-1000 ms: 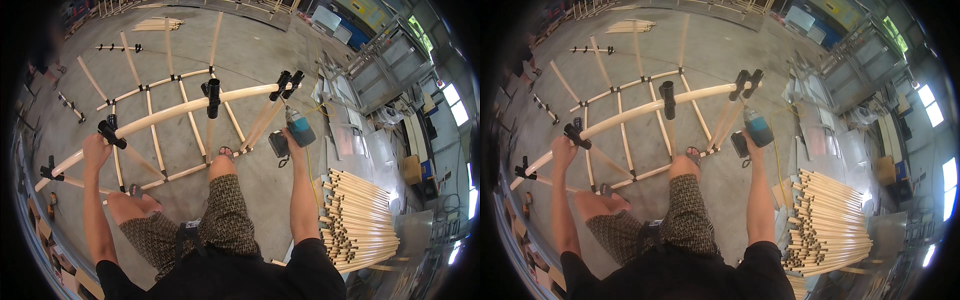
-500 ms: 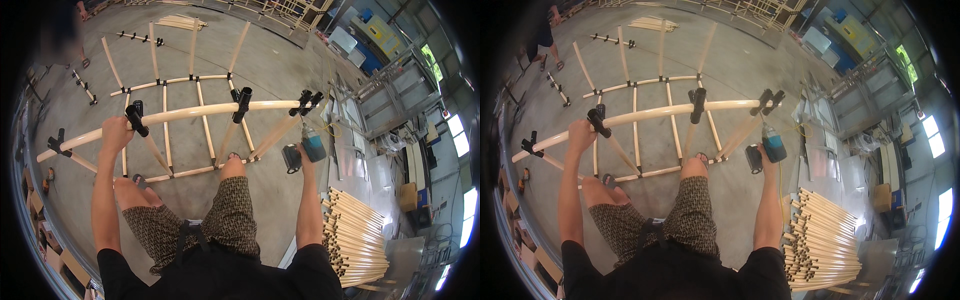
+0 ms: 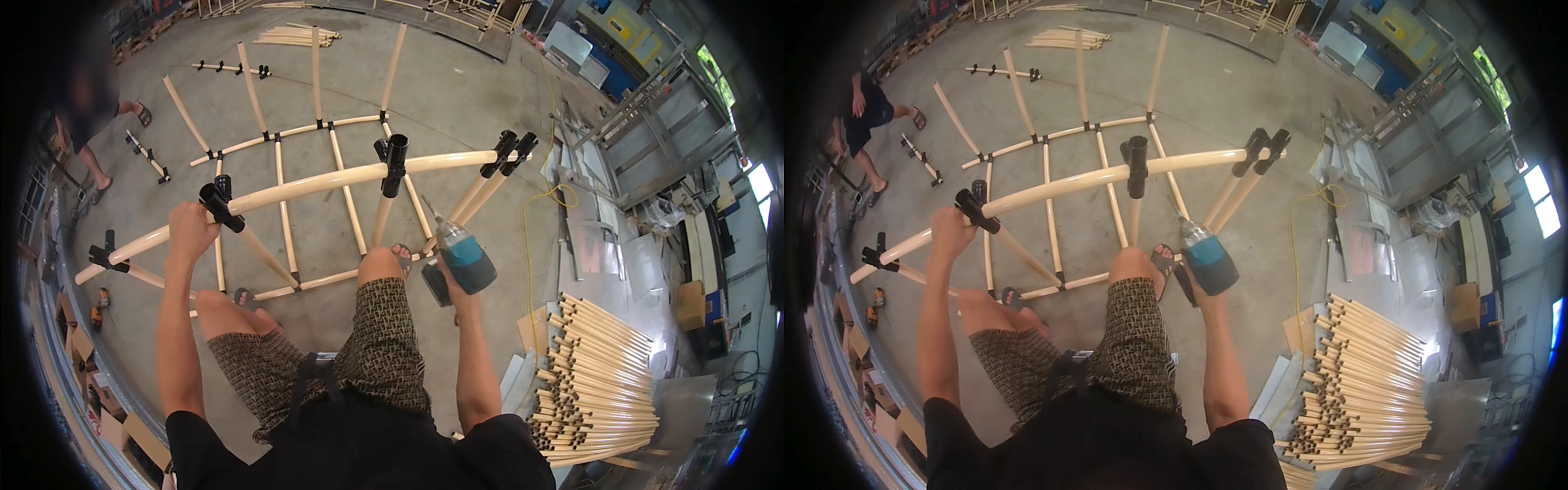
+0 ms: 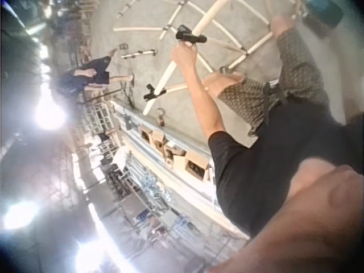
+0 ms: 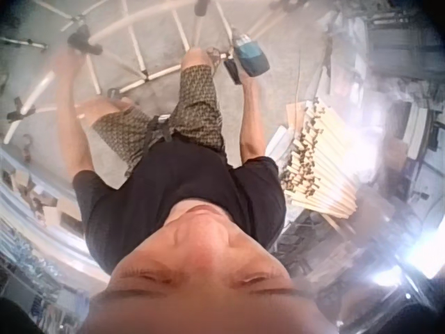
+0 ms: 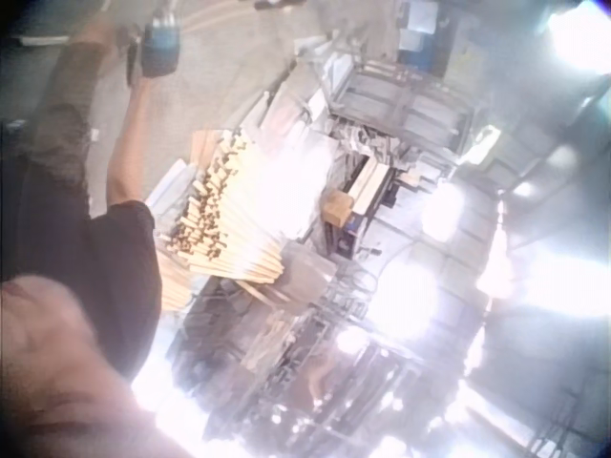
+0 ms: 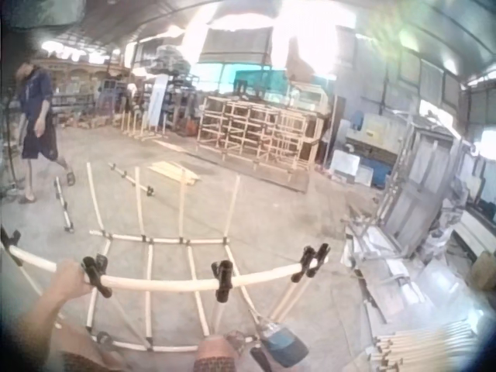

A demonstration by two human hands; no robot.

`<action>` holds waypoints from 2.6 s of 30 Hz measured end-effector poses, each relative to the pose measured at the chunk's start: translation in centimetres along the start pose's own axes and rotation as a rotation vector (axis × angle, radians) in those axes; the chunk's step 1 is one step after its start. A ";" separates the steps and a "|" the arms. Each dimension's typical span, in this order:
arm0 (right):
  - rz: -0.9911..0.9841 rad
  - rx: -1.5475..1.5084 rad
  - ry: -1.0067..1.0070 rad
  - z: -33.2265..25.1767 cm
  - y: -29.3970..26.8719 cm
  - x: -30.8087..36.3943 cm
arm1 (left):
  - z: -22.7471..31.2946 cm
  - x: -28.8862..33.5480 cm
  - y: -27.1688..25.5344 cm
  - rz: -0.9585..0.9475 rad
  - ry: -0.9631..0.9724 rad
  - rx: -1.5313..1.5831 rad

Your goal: The person assembles a wooden frame by inserting wooden poles into black plastic connectors and securing them with a power drill.

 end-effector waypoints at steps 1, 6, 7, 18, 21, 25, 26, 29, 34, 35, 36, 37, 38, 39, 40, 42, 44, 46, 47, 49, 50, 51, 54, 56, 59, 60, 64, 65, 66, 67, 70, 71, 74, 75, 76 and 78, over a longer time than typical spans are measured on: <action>0.009 0.046 -0.106 -0.9 1.0 -0.6 | 0.2 -0.1 -0.3 -0.003 -0.005 0.008; 0.043 0.001 -0.145 -1.6 4.0 -1.1 | 0.8 -0.2 -0.4 -0.008 -0.012 0.005; 0.059 0.016 -0.164 -1.2 4.4 -1.2 | 0.8 -0.4 -0.5 0.006 -0.008 -0.003; 0.008 0.035 -0.092 -1.4 4.6 -1.1 | 0.8 0.4 0.0 0.044 -0.052 -0.015; 0.037 0.126 -0.193 -1.2 4.6 -1.0 | 1.7 0.3 -0.9 0.042 -0.040 0.028; 0.039 0.049 -0.147 -2.9 4.4 -0.8 | 1.4 0.2 -0.2 0.026 -0.064 -0.011; 0.026 0.071 -0.108 -3.7 4.0 -0.8 | 1.3 0.2 0.0 0.026 -0.070 -0.022; -0.015 -0.113 0.097 -5.7 3.9 -1.5 | 1.1 0.4 -0.2 0.018 -0.074 -0.010; 0.017 0.052 -0.047 -2.8 3.9 -1.2 | 1.0 0.2 0.2 0.029 -0.049 0.003; 0.015 0.088 -0.055 -2.2 4.0 -1.2 | 1.1 0.2 -0.1 0.034 -0.041 0.011; 0.015 0.125 -0.061 -1.7 3.9 -1.0 | 1.2 0.3 -0.2 0.040 -0.034 0.019; 0.013 0.124 -0.052 -1.2 3.9 -0.8 | 1.3 0.2 -0.1 0.037 -0.027 0.022; -0.003 0.132 -0.049 -1.5 4.0 -0.9 | 1.2 0.2 -0.1 0.032 -0.025 0.022; -0.017 0.139 -0.047 -1.8 4.2 -0.9 | 1.1 0.2 0.0 0.028 -0.023 0.023; -0.041 0.159 -0.051 -2.2 4.4 -0.9 | 1.0 0.3 0.0 0.036 -0.027 0.026; -0.057 0.141 -0.022 -3.3 4.5 -1.0 | 1.1 0.4 -0.1 0.056 -0.028 0.039; -0.049 0.056 0.045 -3.7 4.7 -1.1 | 1.2 0.4 -0.1 0.071 -0.025 0.035; -0.043 0.028 0.087 -3.1 4.7 -0.9 | 1.3 0.5 -0.3 0.068 -0.027 0.035; -0.039 0.019 0.108 -3.1 4.5 -0.9 | 1.4 0.5 -0.4 0.058 -0.029 0.042; -0.040 0.024 0.115 -3.4 4.4 -1.0 | 1.3 0.5 -0.3 0.038 -0.038 0.049; -0.039 0.024 0.117 -3.6 4.3 -1.1 | 1.3 0.4 -0.4 0.030 -0.045 0.047; -0.042 0.035 0.115 -3.4 4.3 -1.1 | 1.2 0.4 -0.4 0.023 -0.053 0.045; -0.048 0.063 0.117 -3.1 4.7 -1.1 | 1.2 0.5 -0.5 0.071 0.003 0.114; -0.042 0.075 0.116 -3.3 5.0 -1.2 | 1.5 0.5 -0.8 0.063 -0.001 0.106; -0.026 0.059 0.056 -3.6 5.1 -1.2 | 1.4 0.6 -0.7 0.051 -0.009 0.104; -0.027 0.069 0.047 -3.6 5.1 -1.2 | 1.3 0.6 -0.7 0.047 -0.011 0.106; -0.017 0.300 -0.115 -2.2 4.9 -0.9 | 1.4 0.8 -0.9 0.059 -0.004 0.096; -0.014 0.405 -0.183 -2.0 4.8 -1.0 | 1.5 0.7 -0.9 0.055 -0.004 0.091; -0.034 0.388 -0.150 -1.8 4.7 -1.0 | 1.6 0.6 -0.9 0.051 -0.004 0.087; -0.055 0.372 -0.116 -1.5 4.5 -1.1 | 1.6 0.5 -0.7 0.039 -0.007 0.079; -0.073 0.350 -0.063 -1.7 4.5 -1.2 | 1.4 0.6 -0.5 0.031 -0.015 0.076; -0.071 0.344 -0.050 -1.8 4.6 -1.3 | 1.3 0.6 -0.6 0.037 -0.012 0.077; -0.070 0.353 -0.045 -1.4 4.3 -1.3 | 1.3 0.5 -0.4 0.056 0.010 0.094; -0.075 0.368 -0.056 -1.2 4.3 -1.3 | 1.4 0.4 -0.3 0.063 0.021 0.101; -0.077 0.384 -0.067 -0.9 4.2 -1.2 | 1.4 0.4 -0.4 0.060 0.024 0.104; -0.083 0.426 -0.099 -0.2 4.4 -1.1 | 1.4 0.5 -0.7 0.053 0.035 0.106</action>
Point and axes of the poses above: each hand's wrist, its own x-axis away from the middle knuckle, its own y-axis out of the palm, z = x × y, the point moved 1 cm from there along -x, towards the middle knuckle, and after that the axes turned 12 degrees about -z, right-handed, at the moved point
